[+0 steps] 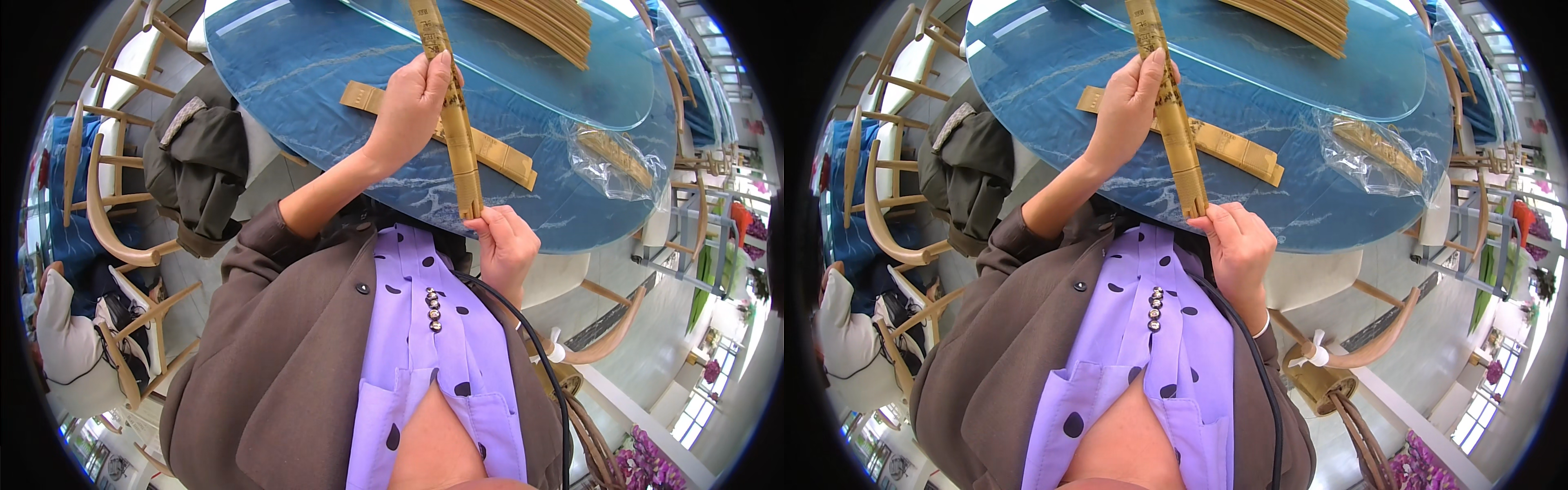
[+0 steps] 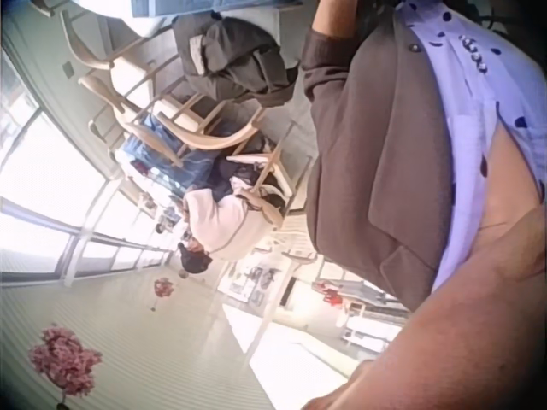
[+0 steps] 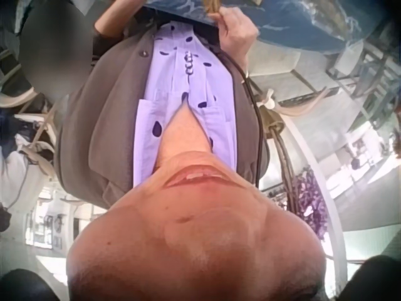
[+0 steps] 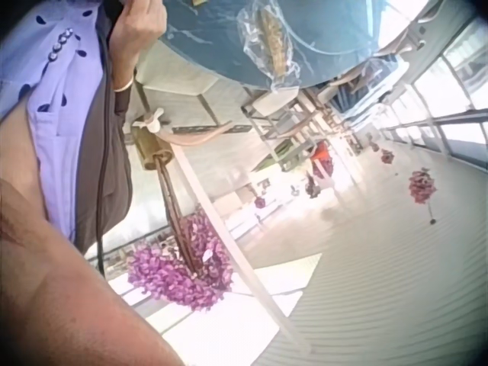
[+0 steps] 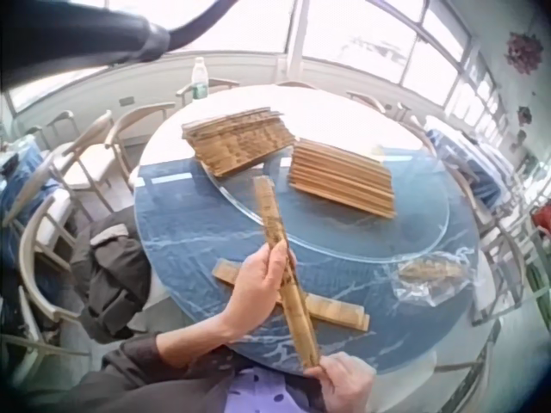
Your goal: The person repeatedly picks up thin bamboo strips from a table, aligns them with a wider bamboo piece, and secures them using a thin rod. The process is repeated multiple times with different strips, and the assembled pieces are placed back on the table.
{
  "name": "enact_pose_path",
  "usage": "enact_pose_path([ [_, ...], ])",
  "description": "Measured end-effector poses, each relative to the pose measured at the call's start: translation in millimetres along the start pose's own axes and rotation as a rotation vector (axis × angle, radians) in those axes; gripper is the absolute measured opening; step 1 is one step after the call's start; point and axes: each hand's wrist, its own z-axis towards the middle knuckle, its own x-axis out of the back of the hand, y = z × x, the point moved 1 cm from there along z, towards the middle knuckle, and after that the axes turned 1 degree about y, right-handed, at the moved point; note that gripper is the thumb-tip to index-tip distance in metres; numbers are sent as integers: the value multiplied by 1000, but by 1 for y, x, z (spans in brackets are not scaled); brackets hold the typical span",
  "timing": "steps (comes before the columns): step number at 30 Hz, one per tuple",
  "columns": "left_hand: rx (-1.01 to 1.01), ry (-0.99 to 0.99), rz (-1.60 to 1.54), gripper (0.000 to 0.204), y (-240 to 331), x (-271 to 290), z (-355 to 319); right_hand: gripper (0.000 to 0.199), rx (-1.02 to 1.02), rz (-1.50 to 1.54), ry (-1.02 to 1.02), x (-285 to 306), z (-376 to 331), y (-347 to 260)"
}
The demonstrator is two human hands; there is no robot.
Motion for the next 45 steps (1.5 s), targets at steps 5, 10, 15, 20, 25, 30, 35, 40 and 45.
enact_pose_path([
  [5, 19, -20, 21, 43, 7, -1, -6, 18, -83, -19, 32, -1, 0, -5],
  [10, 45, -80, 10, 43, 5, -3, -6, 27, -119, 66, 8, -4, -2, -12],
  [15, 79, -160, 24, 42, -3, -4, -2, 47, 94, 38, -55, -11, 3, -15],
  [20, 119, -189, 34, 43, -8, -7, -4, 49, 137, 40, -150, -12, 3, -18],
  [25, 130, -195, 35, 43, -6, -7, -6, 48, 213, -18, -174, -14, 3, -17],
  [30, 123, -193, 49, 42, -8, -7, -9, 44, 284, -117, -134, -15, 0, -21],
  [35, 105, -163, 76, 45, -6, -8, -9, 42, 311, -103, -72, -17, -2, -22],
  [40, 129, -181, 33, 43, -8, -9, -11, 40, 320, -83, -67, -21, -1, -23],
  [45, 151, -215, -44, 36, -11, -13, -24, 38, 283, -71, -23, -15, -1, -15],
])
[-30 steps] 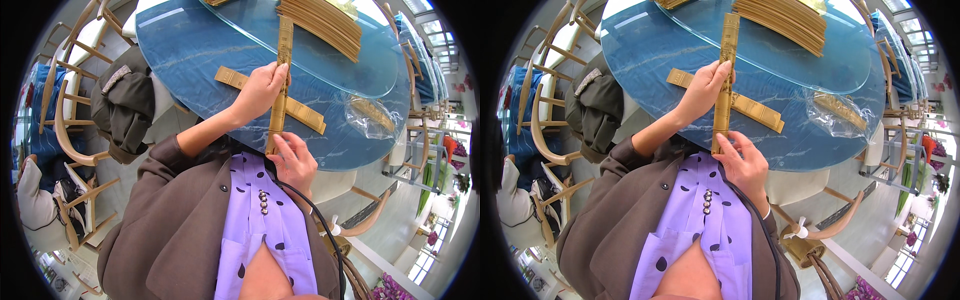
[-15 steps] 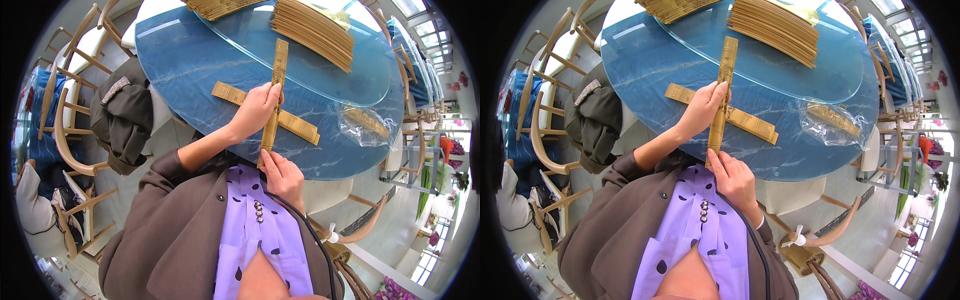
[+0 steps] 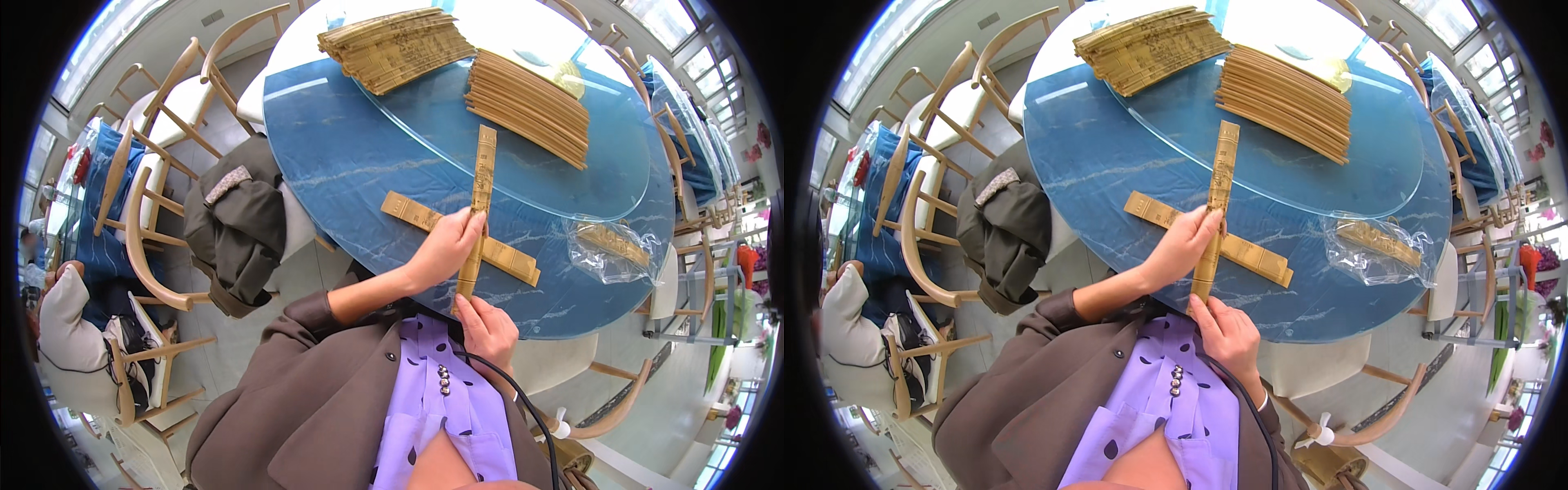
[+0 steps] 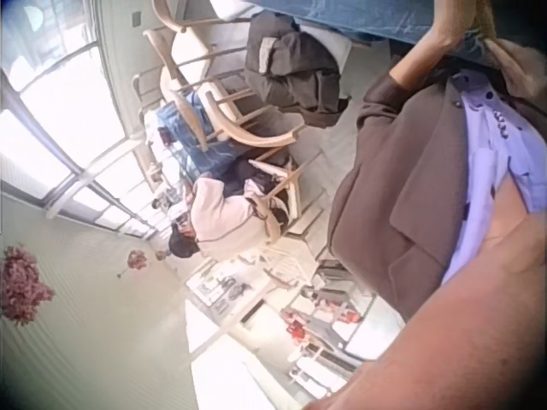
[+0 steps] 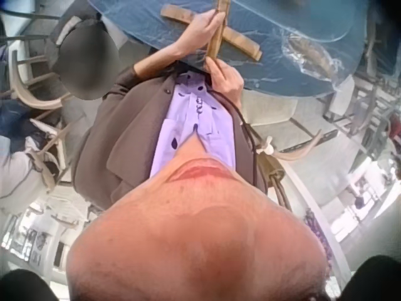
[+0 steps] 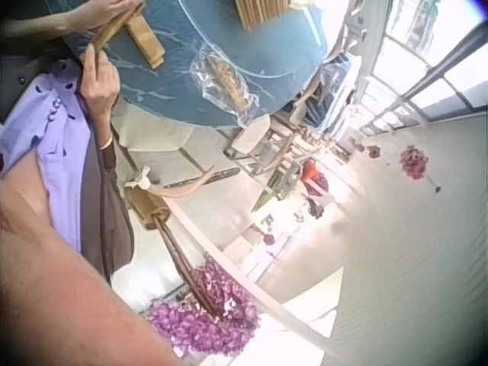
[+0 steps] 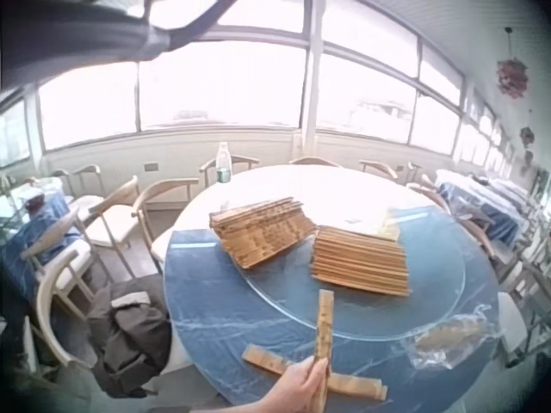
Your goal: The person repeatedly picks up thin bamboo strips from a table, aligns them with a wider bamboo piece, and secures them using a thin rod. The process is repeated multiple times with different strips, and the assembled pieces are placed back on the table.
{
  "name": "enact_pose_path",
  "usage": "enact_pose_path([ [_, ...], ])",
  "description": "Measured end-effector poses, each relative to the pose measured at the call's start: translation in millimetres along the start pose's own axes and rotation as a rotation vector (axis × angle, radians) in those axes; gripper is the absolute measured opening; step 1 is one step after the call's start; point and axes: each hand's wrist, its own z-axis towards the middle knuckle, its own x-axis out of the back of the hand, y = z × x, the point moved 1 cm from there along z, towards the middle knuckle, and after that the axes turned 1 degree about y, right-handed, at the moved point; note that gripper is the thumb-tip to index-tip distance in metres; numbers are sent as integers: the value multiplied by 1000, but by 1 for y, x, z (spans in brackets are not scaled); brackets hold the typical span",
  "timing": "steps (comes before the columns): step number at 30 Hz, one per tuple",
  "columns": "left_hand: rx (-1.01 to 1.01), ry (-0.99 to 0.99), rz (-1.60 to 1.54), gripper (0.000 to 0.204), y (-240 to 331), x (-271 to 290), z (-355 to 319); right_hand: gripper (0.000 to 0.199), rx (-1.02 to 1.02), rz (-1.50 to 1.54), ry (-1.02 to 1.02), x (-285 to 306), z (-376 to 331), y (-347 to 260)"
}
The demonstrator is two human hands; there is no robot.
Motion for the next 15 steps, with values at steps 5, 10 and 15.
enact_pose_path([
  [5, 137, -183, -18, 29, 12, -5, -29, 37, -40, -10, 65, -2, 8, 12],
  [10, 62, -130, 176, 27, 32, 13, -28, 36, -169, 126, 34, 1, 24, 16],
  [15, -92, 153, 532, 28, 37, 77, 10, 33, -294, 196, 55, 17, 27, 28],
])
